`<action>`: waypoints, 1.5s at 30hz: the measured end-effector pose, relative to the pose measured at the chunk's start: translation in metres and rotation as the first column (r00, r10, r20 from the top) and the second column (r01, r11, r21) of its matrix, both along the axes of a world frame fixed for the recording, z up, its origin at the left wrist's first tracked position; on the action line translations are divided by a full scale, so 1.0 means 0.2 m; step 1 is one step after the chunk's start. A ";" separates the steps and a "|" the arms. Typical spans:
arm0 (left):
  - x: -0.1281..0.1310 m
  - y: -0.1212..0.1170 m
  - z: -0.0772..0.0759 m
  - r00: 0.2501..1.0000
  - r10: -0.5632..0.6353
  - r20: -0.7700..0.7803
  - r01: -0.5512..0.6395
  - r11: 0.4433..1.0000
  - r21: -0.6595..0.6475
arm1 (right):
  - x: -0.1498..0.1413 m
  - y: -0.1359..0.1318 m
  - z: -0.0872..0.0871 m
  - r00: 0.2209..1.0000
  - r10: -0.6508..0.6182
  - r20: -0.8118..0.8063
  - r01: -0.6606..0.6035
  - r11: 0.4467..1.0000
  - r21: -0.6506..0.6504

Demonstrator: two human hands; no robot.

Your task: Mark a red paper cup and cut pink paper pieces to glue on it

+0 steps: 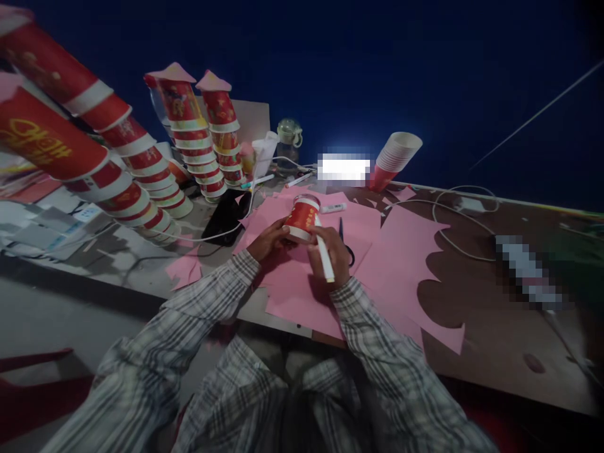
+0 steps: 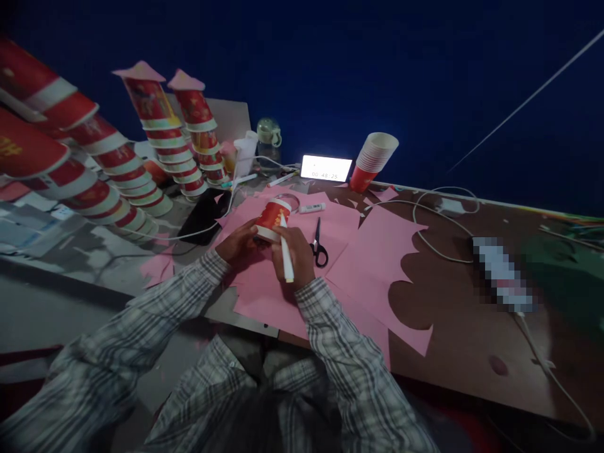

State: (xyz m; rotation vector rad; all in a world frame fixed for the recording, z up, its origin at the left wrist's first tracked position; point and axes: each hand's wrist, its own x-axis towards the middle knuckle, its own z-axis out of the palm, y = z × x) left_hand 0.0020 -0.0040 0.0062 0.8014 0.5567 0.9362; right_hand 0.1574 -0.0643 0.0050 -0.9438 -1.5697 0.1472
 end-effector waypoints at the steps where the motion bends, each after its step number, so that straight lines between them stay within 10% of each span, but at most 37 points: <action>1: 0.00 0.00 0.00 1.000 0.016 0.001 -0.016 1.000 0.007 | 0.00 0.00 0.01 0.996 0.016 -0.090 -0.020 0.999 -0.047; 11: -0.01 0.01 0.01 0.997 0.059 -0.048 -0.058 0.998 0.017 | -0.01 0.01 0.00 0.761 0.068 -0.645 -0.318 0.906 -0.280; 45: -0.03 0.02 0.00 0.999 0.019 -0.043 -0.019 1.000 -0.001 | 0.00 0.05 0.04 0.621 0.049 -0.782 -0.425 0.860 -0.284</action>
